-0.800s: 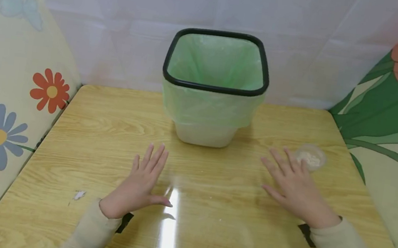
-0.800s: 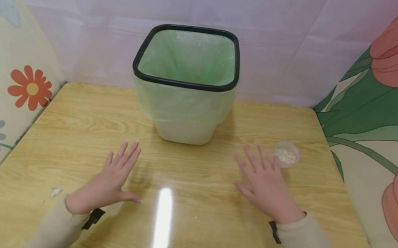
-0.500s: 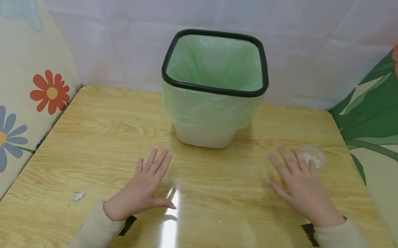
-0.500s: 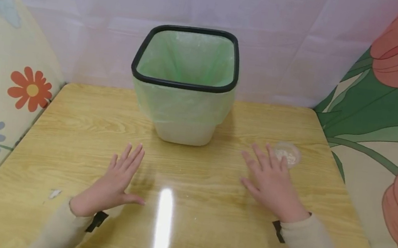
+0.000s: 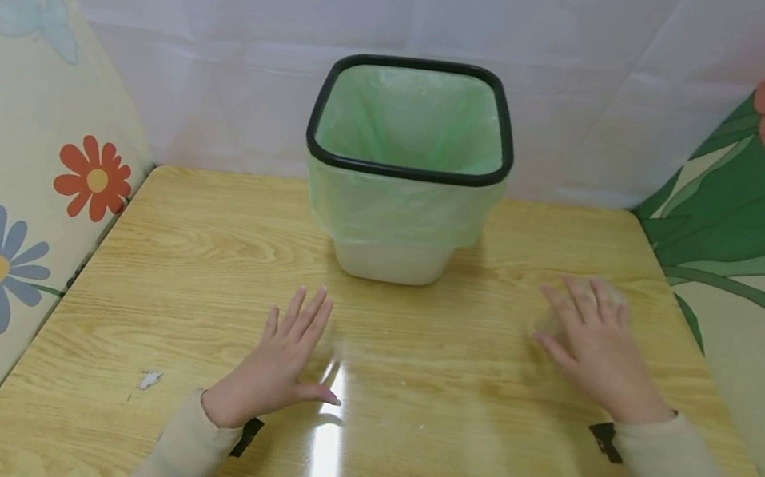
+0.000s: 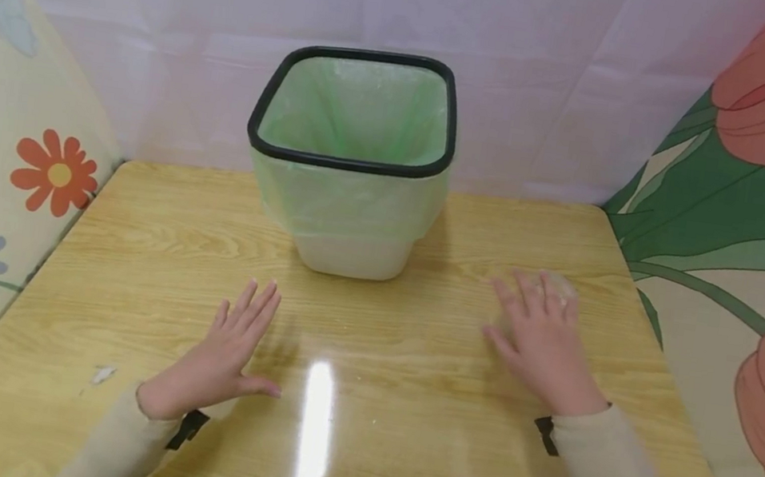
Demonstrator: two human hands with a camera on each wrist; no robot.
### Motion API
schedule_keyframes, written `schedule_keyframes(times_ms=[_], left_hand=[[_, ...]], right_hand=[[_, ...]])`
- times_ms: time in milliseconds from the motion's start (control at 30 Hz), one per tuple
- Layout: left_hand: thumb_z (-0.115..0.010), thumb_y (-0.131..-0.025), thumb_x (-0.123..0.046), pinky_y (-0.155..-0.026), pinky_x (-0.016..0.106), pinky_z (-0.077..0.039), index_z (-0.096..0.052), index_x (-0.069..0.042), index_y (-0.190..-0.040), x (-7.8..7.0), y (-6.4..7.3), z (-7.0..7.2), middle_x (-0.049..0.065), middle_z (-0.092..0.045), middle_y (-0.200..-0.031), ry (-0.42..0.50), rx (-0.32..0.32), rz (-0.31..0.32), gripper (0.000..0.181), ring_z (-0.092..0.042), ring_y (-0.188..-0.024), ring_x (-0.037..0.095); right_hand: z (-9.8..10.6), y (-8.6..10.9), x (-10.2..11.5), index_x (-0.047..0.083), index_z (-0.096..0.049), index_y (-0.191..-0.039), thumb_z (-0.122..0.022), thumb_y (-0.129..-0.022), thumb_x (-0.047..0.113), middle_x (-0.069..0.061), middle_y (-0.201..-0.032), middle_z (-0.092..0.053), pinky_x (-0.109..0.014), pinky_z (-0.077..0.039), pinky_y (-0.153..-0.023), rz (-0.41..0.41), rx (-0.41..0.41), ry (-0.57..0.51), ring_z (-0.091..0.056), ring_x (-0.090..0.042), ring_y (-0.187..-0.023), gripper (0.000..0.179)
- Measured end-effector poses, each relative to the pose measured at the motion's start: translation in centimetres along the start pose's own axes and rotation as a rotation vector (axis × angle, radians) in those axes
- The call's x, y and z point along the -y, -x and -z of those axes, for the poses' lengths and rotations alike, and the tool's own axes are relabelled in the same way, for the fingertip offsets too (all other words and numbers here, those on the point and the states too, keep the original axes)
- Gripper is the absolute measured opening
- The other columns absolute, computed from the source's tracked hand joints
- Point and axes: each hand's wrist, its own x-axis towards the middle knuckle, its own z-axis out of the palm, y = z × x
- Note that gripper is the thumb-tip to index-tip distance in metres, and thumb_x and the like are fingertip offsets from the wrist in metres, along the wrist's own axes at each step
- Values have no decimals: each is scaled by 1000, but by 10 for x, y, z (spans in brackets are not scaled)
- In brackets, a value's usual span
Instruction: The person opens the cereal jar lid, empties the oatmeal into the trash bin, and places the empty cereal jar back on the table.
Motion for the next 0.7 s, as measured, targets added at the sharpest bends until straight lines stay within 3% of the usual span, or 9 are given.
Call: schedule_keyframes(times_ms=[233, 700], left_hand=[[-78, -73, -47, -105, 72, -13, -12, 10, -150, 1, 0, -1, 27, -6, -157, -9, -5, -1, 117, 0, -143, 47], [-78, -72, -47, -105, 72, -14, -12, 11, -149, 0, 0, -2, 28, -6, -157, 5, -15, -7, 117, -1, -142, 49]], right_hand=[[-1, 0, -11, 1, -38, -141, -55, -98, 35, -31, -145, -28, -76, -10, -103, -91, 62, -9, -19, -57, -133, 57], [-4, 0, -25, -2, -37, -140, -50, -101, 27, -34, -143, -29, -81, -16, -95, -208, 35, 11, -21, -58, -131, 51]])
